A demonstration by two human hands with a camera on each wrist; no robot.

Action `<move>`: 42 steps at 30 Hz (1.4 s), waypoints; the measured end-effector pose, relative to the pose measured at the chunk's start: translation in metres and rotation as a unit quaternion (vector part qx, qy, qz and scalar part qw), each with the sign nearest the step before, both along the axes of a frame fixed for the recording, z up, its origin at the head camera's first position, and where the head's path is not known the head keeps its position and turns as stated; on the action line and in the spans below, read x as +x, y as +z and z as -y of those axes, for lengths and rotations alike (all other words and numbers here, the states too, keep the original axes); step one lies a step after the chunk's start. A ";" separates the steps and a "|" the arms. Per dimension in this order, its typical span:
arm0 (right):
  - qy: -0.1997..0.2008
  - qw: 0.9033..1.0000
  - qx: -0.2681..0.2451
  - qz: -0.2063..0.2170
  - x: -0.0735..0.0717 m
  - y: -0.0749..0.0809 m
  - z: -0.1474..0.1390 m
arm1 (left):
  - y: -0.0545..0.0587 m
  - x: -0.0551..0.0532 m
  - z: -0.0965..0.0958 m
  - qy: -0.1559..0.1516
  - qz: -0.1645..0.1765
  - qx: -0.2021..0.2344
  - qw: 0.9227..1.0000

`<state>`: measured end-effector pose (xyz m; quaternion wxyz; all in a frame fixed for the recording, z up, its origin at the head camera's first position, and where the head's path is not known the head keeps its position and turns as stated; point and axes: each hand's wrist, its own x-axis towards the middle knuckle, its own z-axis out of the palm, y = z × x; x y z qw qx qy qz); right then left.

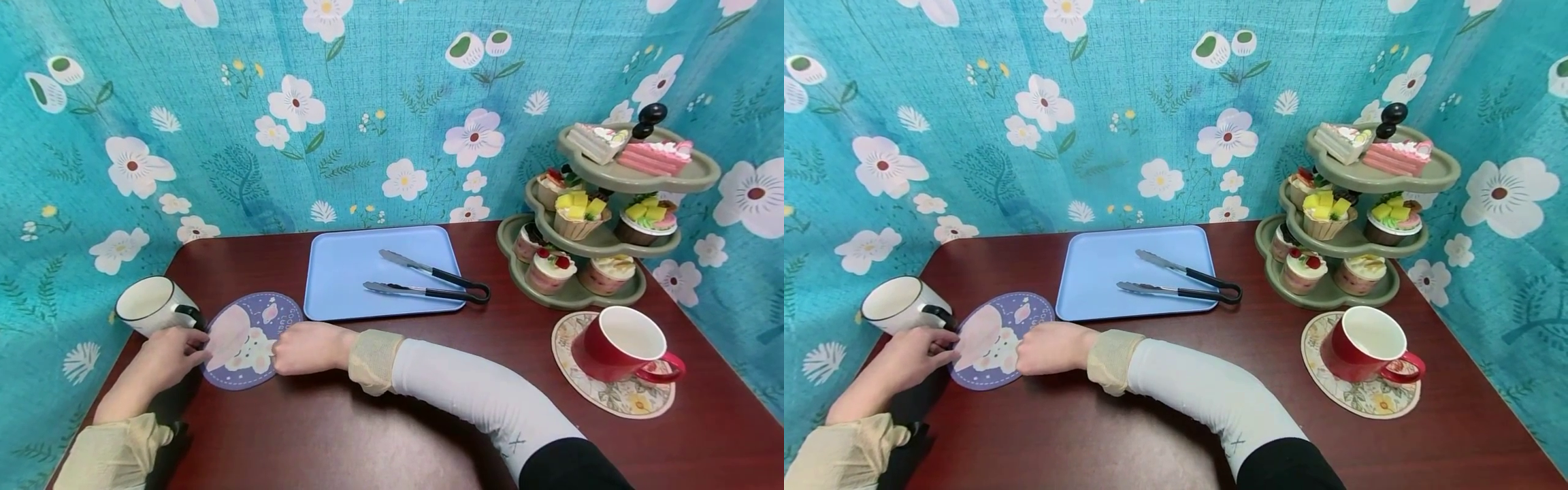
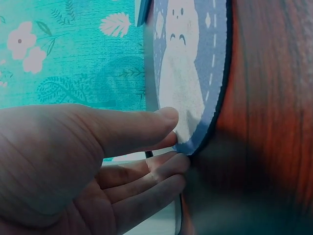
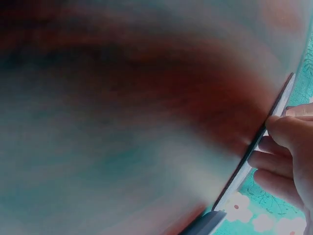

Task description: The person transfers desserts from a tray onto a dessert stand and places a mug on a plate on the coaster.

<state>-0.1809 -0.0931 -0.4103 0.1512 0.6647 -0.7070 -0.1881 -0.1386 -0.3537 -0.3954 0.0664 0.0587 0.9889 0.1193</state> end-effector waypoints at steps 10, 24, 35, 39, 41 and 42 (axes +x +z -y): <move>0.005 1.000 -0.012 -0.005 0.001 -0.001 0.003 | 0.002 0.000 -0.001 -0.001 0.000 0.000 1.000; 0.004 1.000 0.017 -0.007 0.003 0.004 0.005 | 0.004 0.000 -0.002 0.002 0.013 -0.003 1.000; 0.020 1.000 0.022 0.001 0.005 0.002 0.007 | 0.002 -0.003 -0.001 0.003 0.024 -0.005 1.000; 0.017 1.000 0.019 0.002 0.006 0.004 0.008 | 0.002 -0.003 -0.001 0.002 0.024 -0.006 1.000; 0.012 1.000 0.014 0.004 0.006 0.004 0.008 | 0.003 -0.004 -0.001 0.003 0.025 -0.006 1.000; 0.009 1.000 0.012 0.005 0.007 0.004 0.009 | 0.003 -0.004 -0.001 0.004 0.025 -0.006 1.000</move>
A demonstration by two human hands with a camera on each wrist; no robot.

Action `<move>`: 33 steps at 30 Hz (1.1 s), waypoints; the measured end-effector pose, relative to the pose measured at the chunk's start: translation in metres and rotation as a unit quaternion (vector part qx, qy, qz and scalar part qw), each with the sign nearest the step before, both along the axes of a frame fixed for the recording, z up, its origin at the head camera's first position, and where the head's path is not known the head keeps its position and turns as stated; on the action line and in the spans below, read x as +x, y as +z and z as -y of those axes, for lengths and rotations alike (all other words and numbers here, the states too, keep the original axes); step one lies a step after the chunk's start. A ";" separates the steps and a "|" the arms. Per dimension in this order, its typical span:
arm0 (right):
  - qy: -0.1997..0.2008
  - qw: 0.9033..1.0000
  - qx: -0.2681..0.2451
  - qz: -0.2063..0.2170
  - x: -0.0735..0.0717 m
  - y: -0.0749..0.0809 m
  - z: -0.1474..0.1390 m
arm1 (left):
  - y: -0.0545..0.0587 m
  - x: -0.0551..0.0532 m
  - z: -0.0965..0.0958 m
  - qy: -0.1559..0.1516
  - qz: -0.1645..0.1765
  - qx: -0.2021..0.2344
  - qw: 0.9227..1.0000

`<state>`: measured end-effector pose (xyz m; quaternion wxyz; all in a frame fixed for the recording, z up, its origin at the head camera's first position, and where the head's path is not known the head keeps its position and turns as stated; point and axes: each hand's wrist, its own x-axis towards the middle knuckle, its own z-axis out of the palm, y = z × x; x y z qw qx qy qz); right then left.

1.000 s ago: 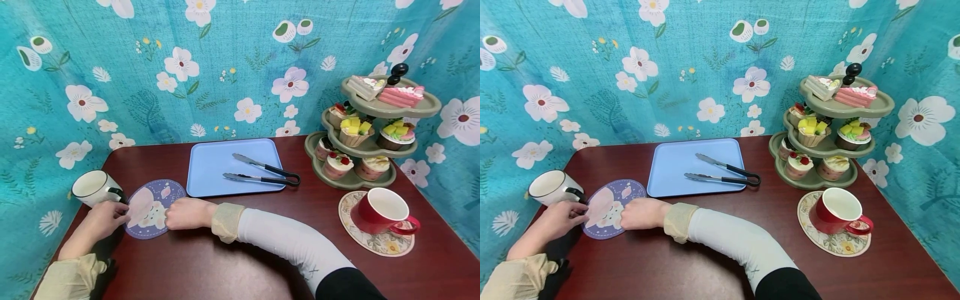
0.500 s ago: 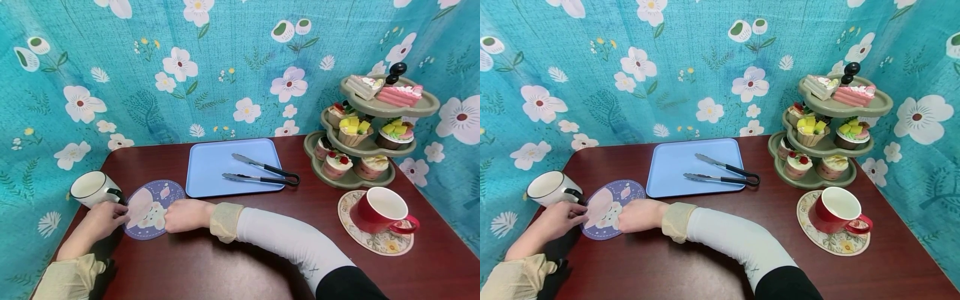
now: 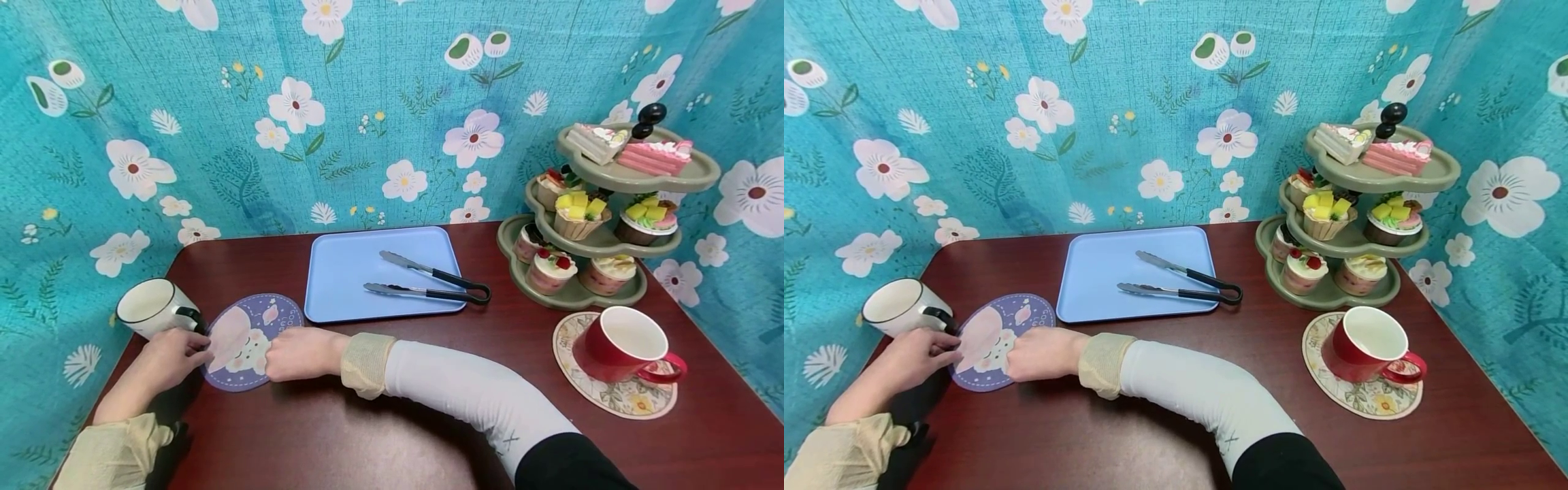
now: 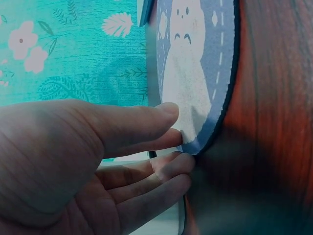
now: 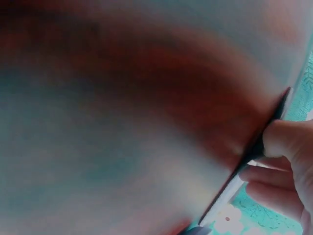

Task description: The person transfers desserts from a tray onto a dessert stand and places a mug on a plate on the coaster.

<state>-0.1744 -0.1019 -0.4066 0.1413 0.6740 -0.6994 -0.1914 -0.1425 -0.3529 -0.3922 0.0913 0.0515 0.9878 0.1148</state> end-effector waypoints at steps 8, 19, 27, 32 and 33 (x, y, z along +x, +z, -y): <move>-0.016 1.000 -0.015 0.007 -0.001 -0.002 0.001 | 0.002 0.000 0.000 0.001 0.005 0.003 1.000; -0.022 1.000 -0.001 0.017 0.004 -0.002 -0.004 | 0.000 0.005 0.000 0.008 0.015 0.011 1.000; -0.013 1.000 0.002 0.025 0.016 -0.001 -0.018 | -0.003 0.009 -0.003 -0.003 -0.006 0.027 1.000; 0.001 1.000 0.000 0.023 0.026 0.001 -0.034 | -0.006 0.011 -0.007 -0.006 -0.005 0.033 0.999; 0.002 1.000 0.001 0.023 0.029 0.001 -0.038 | -0.007 0.011 -0.008 -0.010 -0.006 0.034 0.999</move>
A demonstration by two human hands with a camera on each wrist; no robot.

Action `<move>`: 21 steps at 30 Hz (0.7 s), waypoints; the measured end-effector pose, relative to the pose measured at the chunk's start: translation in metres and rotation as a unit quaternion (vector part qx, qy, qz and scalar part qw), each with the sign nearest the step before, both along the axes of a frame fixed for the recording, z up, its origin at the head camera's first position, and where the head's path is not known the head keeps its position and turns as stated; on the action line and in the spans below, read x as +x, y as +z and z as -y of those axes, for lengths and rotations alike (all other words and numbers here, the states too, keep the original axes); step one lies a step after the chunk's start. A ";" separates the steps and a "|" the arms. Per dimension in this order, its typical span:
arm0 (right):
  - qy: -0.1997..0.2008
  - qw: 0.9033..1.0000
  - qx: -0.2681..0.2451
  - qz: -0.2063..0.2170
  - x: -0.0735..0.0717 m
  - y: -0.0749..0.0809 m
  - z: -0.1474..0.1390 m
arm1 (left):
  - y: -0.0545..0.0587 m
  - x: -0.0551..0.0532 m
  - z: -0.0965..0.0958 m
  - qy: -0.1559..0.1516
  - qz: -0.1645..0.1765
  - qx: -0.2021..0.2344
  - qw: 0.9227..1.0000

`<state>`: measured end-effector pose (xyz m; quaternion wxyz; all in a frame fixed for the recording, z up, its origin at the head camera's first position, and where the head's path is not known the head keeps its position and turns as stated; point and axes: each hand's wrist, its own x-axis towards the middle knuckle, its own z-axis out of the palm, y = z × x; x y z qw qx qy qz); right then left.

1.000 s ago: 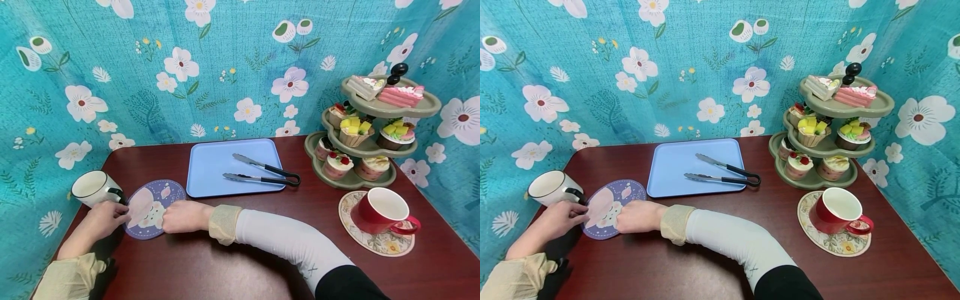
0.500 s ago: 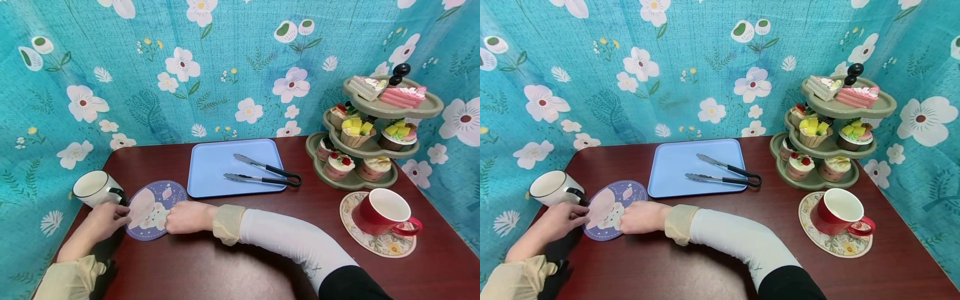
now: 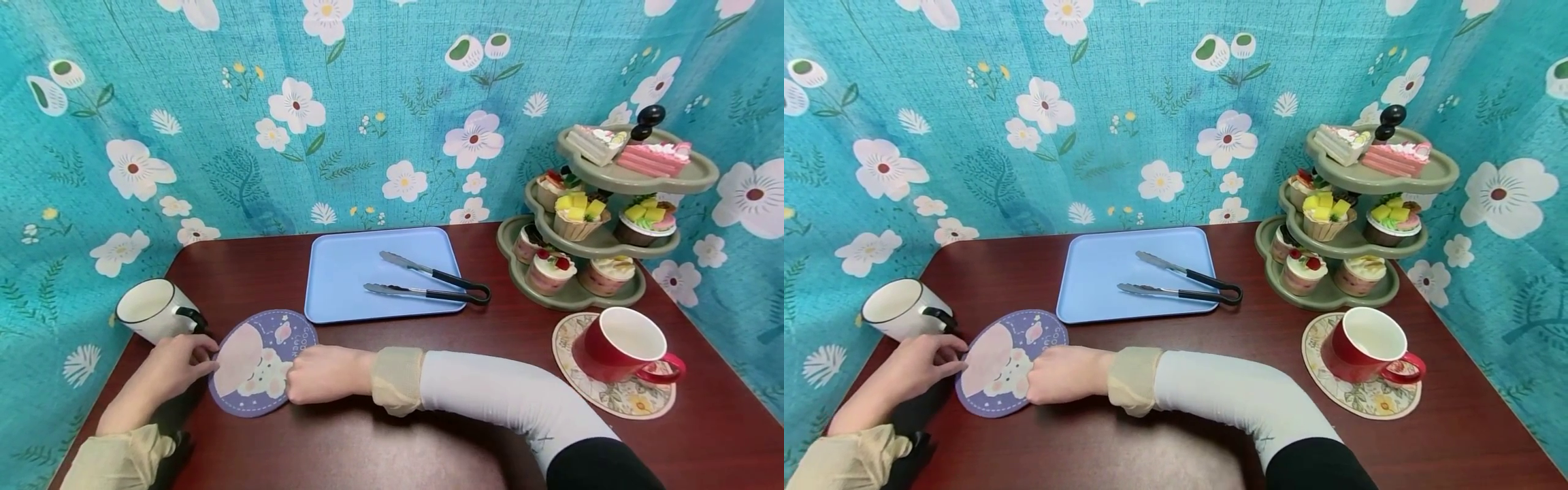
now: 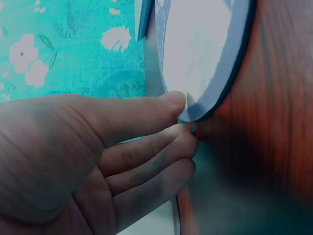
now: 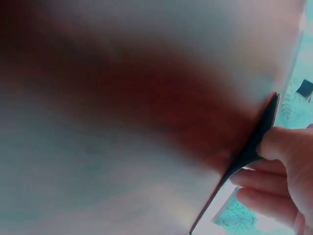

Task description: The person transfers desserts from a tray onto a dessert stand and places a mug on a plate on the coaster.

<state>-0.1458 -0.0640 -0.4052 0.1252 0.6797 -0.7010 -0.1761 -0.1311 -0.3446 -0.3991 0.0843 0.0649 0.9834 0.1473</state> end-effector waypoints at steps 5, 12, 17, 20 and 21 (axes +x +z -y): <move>-0.009 1.000 0.002 0.005 0.011 0.002 -0.029 | -0.002 0.000 -0.014 -0.033 -0.018 0.006 0.999; -0.046 0.999 -0.014 0.025 0.020 0.002 -0.093 | -0.003 -0.010 -0.042 -0.075 -0.036 0.024 0.996; -0.070 0.997 -0.040 0.009 0.025 0.001 -0.156 | -0.005 -0.024 -0.063 -0.084 -0.046 0.038 0.995; -0.088 0.993 -0.078 0.005 0.027 -0.002 -0.200 | -0.006 -0.036 -0.075 -0.081 -0.051 0.052 0.994; -0.097 0.991 -0.091 0.008 0.028 -0.003 -0.215 | -0.007 -0.040 -0.079 -0.076 -0.050 0.059 0.994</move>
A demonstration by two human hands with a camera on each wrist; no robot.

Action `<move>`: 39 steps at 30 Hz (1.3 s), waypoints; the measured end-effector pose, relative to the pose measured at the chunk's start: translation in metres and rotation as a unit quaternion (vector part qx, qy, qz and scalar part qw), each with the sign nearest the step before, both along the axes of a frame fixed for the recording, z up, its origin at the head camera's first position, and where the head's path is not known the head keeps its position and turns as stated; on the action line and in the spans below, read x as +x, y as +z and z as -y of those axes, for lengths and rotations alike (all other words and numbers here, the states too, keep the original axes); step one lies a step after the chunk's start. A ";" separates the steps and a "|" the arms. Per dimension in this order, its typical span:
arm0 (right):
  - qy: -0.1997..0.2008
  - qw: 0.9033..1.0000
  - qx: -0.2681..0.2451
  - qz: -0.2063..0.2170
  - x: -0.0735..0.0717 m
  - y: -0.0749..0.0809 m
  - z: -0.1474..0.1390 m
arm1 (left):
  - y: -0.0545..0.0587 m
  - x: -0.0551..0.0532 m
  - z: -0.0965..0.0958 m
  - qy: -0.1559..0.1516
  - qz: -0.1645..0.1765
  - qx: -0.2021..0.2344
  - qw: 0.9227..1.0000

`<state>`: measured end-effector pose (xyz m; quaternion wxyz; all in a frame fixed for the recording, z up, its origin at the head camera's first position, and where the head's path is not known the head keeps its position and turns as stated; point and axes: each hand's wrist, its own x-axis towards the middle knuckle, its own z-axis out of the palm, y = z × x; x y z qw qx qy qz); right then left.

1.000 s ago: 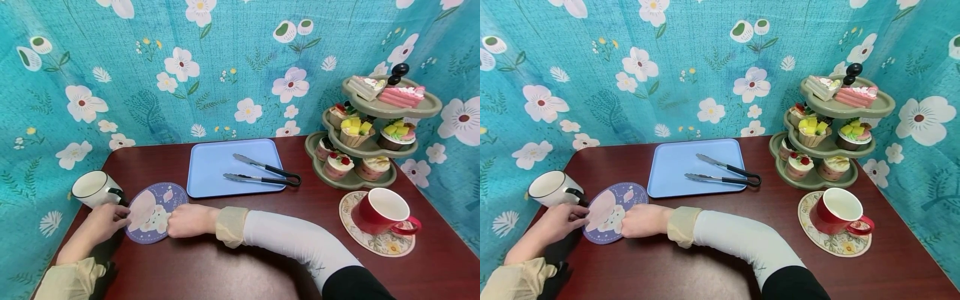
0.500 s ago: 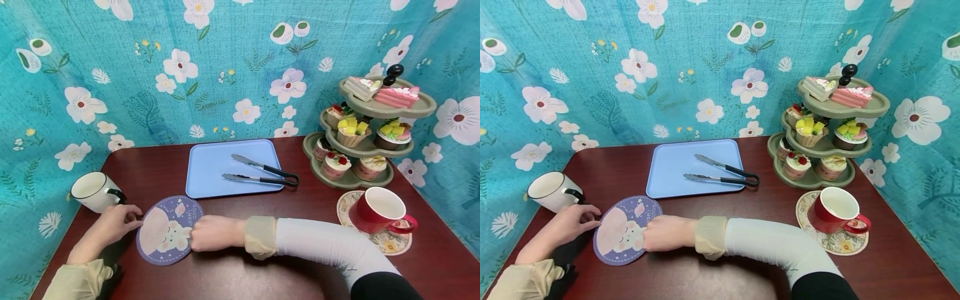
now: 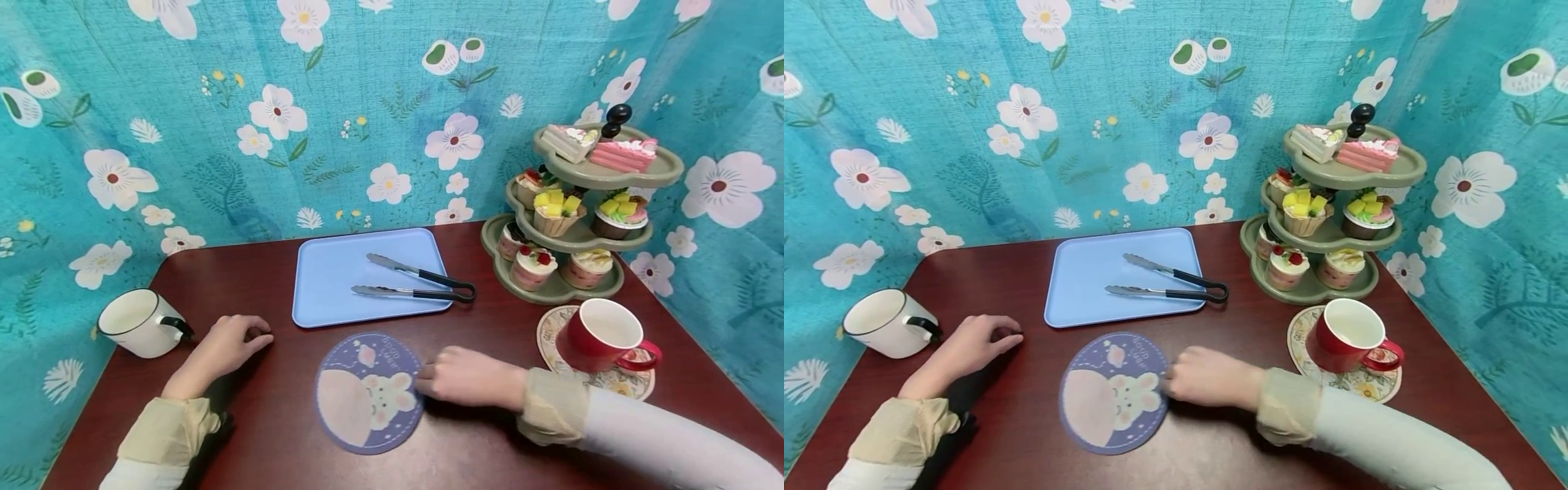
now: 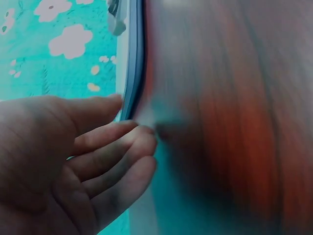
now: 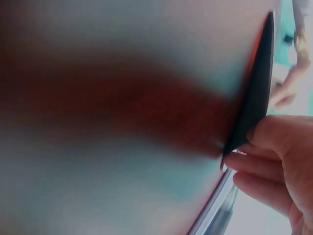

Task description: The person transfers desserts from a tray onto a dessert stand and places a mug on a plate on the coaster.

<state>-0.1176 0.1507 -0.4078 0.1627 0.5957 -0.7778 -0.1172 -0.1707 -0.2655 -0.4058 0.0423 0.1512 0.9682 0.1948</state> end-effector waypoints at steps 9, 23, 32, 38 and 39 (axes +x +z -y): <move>-0.066 0.991 -0.084 0.080 0.004 -0.001 -0.100 | -0.002 -0.018 -0.018 0.063 0.024 0.056 0.996; -0.101 0.985 -0.105 0.095 0.010 -0.003 -0.138 | -0.005 -0.037 -0.038 0.114 0.058 0.086 0.988; -0.126 0.982 -0.080 0.115 0.011 -0.002 -0.147 | -0.004 -0.040 -0.045 0.111 0.066 0.081 0.988; -0.128 0.982 -0.073 0.121 0.013 0.001 -0.151 | -0.005 -0.041 -0.049 0.106 0.069 0.079 0.989; -0.127 0.982 -0.073 0.120 0.013 0.001 -0.152 | -0.006 -0.042 -0.050 0.106 0.070 0.079 0.989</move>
